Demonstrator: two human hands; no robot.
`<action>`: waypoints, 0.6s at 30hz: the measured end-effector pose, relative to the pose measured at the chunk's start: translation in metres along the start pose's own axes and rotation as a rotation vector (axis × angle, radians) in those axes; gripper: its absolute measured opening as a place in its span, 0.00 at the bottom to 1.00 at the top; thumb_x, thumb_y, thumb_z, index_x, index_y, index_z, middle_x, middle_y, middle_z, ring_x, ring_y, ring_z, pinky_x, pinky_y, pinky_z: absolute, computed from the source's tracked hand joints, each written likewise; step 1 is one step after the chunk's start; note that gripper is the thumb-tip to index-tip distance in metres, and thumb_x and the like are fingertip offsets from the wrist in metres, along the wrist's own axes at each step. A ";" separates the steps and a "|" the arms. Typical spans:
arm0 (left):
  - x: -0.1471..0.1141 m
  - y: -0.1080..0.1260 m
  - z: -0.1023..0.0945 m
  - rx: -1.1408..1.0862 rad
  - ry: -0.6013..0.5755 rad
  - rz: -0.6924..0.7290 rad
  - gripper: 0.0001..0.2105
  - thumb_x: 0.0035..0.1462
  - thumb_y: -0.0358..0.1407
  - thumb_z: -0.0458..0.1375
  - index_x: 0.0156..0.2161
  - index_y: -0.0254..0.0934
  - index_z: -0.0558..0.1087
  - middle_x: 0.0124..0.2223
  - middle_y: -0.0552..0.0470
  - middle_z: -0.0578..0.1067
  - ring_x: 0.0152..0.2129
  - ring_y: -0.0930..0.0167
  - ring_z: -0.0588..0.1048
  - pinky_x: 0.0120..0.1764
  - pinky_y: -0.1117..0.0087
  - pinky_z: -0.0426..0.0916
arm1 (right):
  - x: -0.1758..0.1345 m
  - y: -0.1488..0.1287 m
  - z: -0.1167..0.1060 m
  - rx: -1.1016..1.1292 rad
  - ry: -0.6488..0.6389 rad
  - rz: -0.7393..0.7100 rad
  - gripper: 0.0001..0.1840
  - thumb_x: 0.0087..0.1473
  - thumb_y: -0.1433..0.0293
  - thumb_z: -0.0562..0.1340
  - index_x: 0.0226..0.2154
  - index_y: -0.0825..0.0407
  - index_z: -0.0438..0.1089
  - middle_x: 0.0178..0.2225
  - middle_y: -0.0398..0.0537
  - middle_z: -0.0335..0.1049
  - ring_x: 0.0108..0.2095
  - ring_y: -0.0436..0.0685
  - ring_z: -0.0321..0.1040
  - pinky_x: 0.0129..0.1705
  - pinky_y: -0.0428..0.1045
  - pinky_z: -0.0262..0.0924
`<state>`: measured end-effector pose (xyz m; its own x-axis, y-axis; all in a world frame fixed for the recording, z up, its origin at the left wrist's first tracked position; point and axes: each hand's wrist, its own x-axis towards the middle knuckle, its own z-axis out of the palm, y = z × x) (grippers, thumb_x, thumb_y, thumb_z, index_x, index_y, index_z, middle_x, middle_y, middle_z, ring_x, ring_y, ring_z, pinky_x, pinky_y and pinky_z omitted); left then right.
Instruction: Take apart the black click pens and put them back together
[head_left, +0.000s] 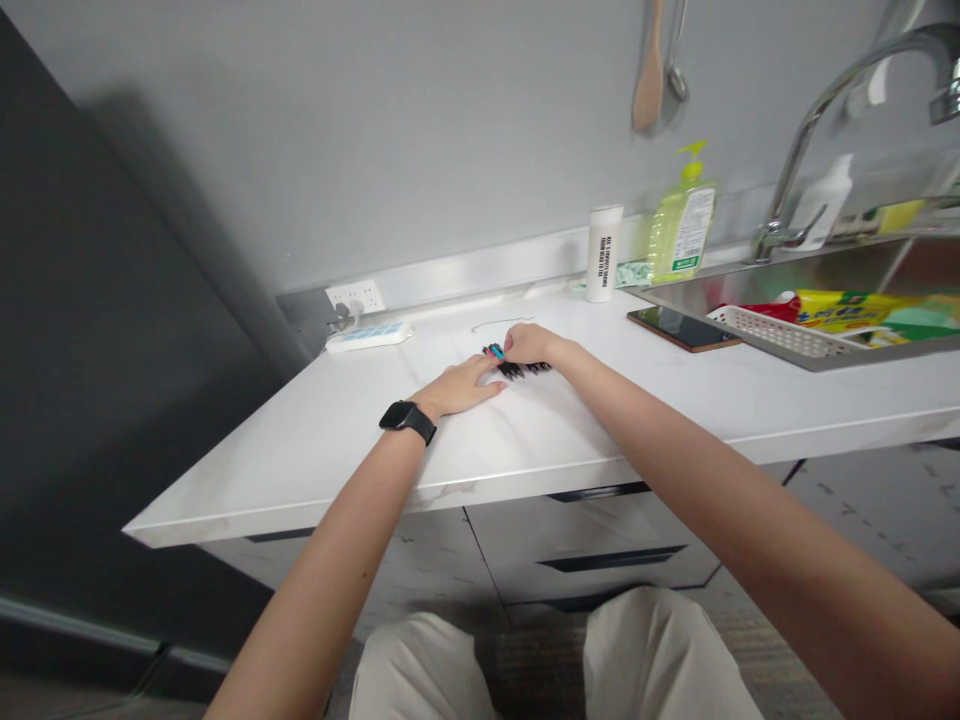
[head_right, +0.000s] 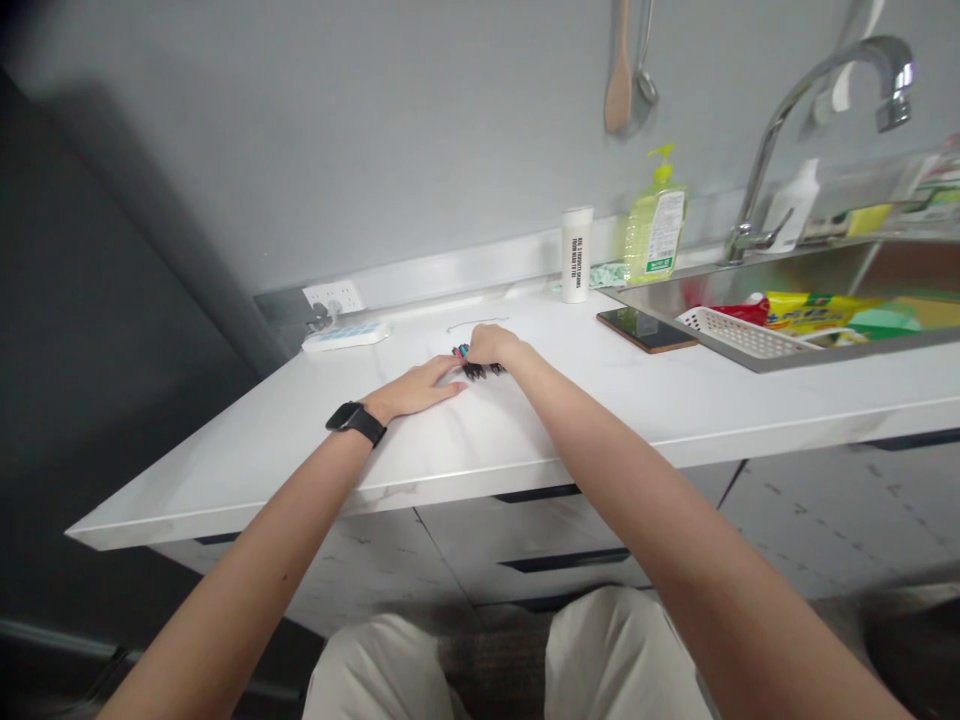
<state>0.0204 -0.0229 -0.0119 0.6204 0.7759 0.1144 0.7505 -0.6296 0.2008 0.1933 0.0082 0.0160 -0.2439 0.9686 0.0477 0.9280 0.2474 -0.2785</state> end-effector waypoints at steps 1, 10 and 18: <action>0.000 0.000 0.000 0.003 -0.001 -0.001 0.29 0.59 0.53 0.44 0.61 0.41 0.58 0.64 0.47 0.59 0.59 0.61 0.60 0.60 0.59 0.53 | -0.001 0.000 0.000 0.002 0.006 0.012 0.19 0.48 0.66 0.62 0.41 0.60 0.75 0.41 0.59 0.76 0.41 0.59 0.73 0.38 0.45 0.64; -0.001 0.000 -0.001 -0.023 0.002 0.004 0.29 0.58 0.53 0.45 0.60 0.39 0.60 0.62 0.45 0.62 0.57 0.60 0.63 0.59 0.59 0.55 | -0.005 -0.003 -0.001 -0.057 0.074 0.041 0.22 0.46 0.62 0.64 0.42 0.59 0.73 0.42 0.60 0.75 0.44 0.62 0.72 0.41 0.48 0.64; -0.001 0.002 -0.001 -0.040 0.006 -0.004 0.27 0.58 0.51 0.47 0.58 0.40 0.61 0.61 0.46 0.62 0.57 0.61 0.63 0.59 0.58 0.55 | -0.006 -0.004 0.002 -0.036 0.197 0.080 0.31 0.44 0.62 0.66 0.49 0.60 0.68 0.46 0.60 0.73 0.46 0.61 0.71 0.44 0.47 0.63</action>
<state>0.0211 -0.0246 -0.0101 0.6162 0.7784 0.1197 0.7430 -0.6250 0.2397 0.1901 0.0012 0.0155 -0.1127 0.9702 0.2143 0.9526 0.1669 -0.2543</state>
